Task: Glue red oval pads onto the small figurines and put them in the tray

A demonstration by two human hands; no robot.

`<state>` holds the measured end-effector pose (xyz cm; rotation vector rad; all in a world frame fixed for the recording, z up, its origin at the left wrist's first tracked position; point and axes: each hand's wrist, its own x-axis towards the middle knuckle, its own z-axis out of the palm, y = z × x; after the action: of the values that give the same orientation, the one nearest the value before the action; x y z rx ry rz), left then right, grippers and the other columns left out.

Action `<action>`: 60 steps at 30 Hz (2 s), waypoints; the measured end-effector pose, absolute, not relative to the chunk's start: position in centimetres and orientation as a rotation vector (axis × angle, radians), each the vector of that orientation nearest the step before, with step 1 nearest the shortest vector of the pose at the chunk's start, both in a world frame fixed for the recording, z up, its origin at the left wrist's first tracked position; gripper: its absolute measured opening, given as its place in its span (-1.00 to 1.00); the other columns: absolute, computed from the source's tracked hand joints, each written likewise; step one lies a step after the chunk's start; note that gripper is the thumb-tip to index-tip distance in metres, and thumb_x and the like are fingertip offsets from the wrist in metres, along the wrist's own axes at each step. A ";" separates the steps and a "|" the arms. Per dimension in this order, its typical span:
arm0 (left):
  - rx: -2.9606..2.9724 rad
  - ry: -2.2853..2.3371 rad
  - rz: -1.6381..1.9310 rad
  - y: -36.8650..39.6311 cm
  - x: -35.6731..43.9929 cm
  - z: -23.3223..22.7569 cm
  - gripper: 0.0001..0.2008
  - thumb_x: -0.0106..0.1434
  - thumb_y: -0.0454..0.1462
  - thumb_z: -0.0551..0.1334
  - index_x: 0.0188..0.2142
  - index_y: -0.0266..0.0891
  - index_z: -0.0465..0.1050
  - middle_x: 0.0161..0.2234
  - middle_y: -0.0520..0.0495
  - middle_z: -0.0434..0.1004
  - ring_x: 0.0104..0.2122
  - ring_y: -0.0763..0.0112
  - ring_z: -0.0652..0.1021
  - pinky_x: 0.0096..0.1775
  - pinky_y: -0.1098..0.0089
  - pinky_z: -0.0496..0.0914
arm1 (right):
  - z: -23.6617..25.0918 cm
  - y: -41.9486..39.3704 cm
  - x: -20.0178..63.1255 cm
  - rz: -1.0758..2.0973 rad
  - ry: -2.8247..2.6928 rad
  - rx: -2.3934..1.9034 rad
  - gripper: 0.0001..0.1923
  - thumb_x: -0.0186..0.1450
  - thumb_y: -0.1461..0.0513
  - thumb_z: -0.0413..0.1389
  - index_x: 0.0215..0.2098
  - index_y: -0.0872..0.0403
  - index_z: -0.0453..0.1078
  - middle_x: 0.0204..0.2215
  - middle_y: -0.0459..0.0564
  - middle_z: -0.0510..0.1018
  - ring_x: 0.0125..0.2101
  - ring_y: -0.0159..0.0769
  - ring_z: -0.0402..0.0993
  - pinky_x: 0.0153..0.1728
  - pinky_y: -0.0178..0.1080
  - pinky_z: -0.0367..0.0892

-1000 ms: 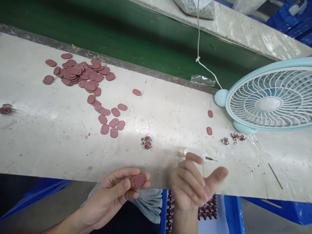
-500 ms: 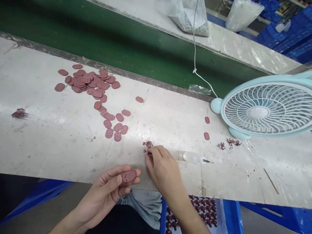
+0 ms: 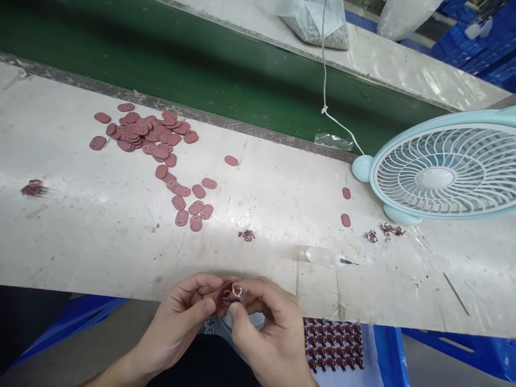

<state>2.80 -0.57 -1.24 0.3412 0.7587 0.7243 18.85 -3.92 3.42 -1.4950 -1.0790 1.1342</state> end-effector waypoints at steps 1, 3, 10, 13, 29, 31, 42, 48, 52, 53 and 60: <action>0.347 0.759 0.719 -0.6 2.8 -1.2 -0.83 0.22 -0.27 0.45 -0.18 -0.18 0.62 -0.14 -0.11 0.71 -0.21 0.38 0.65 -0.19 0.46 0.52 | 3.4 -3.9 18.7 1.136 -1.073 -1.500 -0.73 0.29 0.37 0.21 -0.15 -0.12 0.57 -0.37 -0.12 0.64 -0.43 -0.34 0.59 -0.40 -0.35 0.54; 0.347 0.768 0.707 -0.8 2.8 -1.2 -0.85 0.22 -0.28 0.46 -0.21 -0.19 0.61 -0.14 -0.10 0.71 -0.23 0.40 0.64 -0.20 0.46 0.51 | 3.3 -3.9 18.7 1.160 -1.087 -1.493 -0.75 0.29 0.37 0.21 -0.16 -0.09 0.58 -0.37 -0.10 0.65 -0.43 -0.32 0.60 -0.39 -0.32 0.56; 0.347 0.767 0.725 -1.1 3.2 -1.1 -0.88 0.15 -0.26 0.50 -0.40 -0.24 0.62 -0.28 -0.07 0.69 -0.35 0.45 0.59 -0.27 0.49 0.46 | 3.2 -4.1 19.2 1.170 -1.126 -1.490 -0.78 0.31 0.36 0.21 -0.16 -0.08 0.56 -0.35 -0.10 0.66 -0.42 -0.34 0.60 -0.40 -0.34 0.57; 0.338 0.793 0.749 -1.2 3.5 -1.1 -0.84 0.14 -0.25 0.50 -0.47 -0.25 0.61 -0.41 -0.04 0.64 -0.40 0.46 0.56 -0.27 0.49 0.45 | 3.0 -4.2 19.3 1.161 -1.142 -1.507 -0.76 0.32 0.36 0.22 -0.13 -0.09 0.54 -0.35 -0.12 0.64 -0.40 -0.36 0.60 -0.36 -0.36 0.56; 0.380 0.806 0.745 -1.7 3.9 -1.1 -0.89 0.22 -0.26 0.44 -0.44 -0.19 0.66 -0.20 -0.10 0.71 -0.10 0.21 0.64 -0.08 0.36 0.49 | 2.4 -4.5 19.7 1.260 -1.006 -1.429 -0.82 0.35 0.36 0.21 -0.17 -0.06 0.54 -0.34 -0.12 0.63 -0.38 -0.37 0.62 -0.32 -0.36 0.56; 0.387 0.798 0.752 -1.8 4.0 -1.3 -0.91 0.23 -0.26 0.44 -0.42 -0.18 0.67 -0.17 -0.11 0.71 -0.08 0.19 0.64 -0.06 0.33 0.50 | 2.2 -4.6 19.6 1.271 -0.982 -1.414 -0.83 0.36 0.35 0.22 -0.17 -0.06 0.54 -0.35 -0.11 0.63 -0.38 -0.36 0.62 -0.32 -0.35 0.57; 0.469 0.824 0.791 -1.8 4.3 -1.3 -0.93 0.23 -0.27 0.44 -0.40 -0.17 0.67 -0.16 -0.12 0.72 0.00 0.18 0.63 0.02 0.33 0.52 | 1.4 -4.6 19.4 1.224 -0.915 -1.378 -0.86 0.36 0.32 0.25 -0.17 -0.05 0.55 -0.36 -0.10 0.66 -0.41 -0.39 0.62 -0.34 -0.40 0.57; 0.621 0.809 0.763 -1.4 3.8 -0.7 -0.92 0.21 -0.24 0.45 -0.27 -0.12 0.67 0.02 -0.11 0.65 -0.04 0.19 0.66 -0.03 0.32 0.58 | 0.9 -6.4 20.1 1.108 -0.837 -1.443 -0.85 0.34 0.28 0.28 -0.14 -0.06 0.59 -0.34 -0.05 0.67 -0.41 -0.35 0.63 -0.35 -0.39 0.59; 1.389 0.984 0.766 2.5 0.2 -0.5 -0.84 0.29 -0.27 0.37 -0.12 -0.04 0.64 0.00 -0.06 0.65 -0.18 0.29 0.68 -0.15 0.32 0.61 | -0.2 -11.0 22.9 0.917 -0.709 -1.601 -0.84 0.26 0.22 0.36 -0.17 -0.05 0.62 -0.34 -0.01 0.69 -0.48 -0.29 0.64 -0.43 -0.38 0.60; 1.680 1.072 0.795 3.9 -0.7 -0.6 -0.80 0.31 -0.30 0.35 -0.08 -0.03 0.63 -0.01 -0.04 0.65 -0.17 0.29 0.66 -0.12 0.30 0.60 | -0.6 -12.6 23.8 0.857 -0.667 -1.672 -0.82 0.23 0.20 0.38 -0.18 -0.04 0.62 -0.33 0.00 0.70 -0.50 -0.27 0.64 -0.45 -0.37 0.60; 2.953 1.104 0.416 7.5 -3.1 -1.6 -0.60 0.30 -0.31 0.34 0.12 -0.22 0.49 0.10 -0.11 0.59 -0.07 0.05 0.58 0.01 0.11 0.49 | -4.9 -23.4 29.0 0.555 -0.599 -2.152 -0.70 0.25 0.06 0.34 -0.13 0.04 0.54 -0.55 -0.04 0.66 -0.54 -0.23 0.64 -0.47 -0.36 0.59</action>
<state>-3.08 7.53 -1.64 2.9529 1.1037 0.4159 28.97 -23.36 -4.91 -2.1517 -0.5988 0.5552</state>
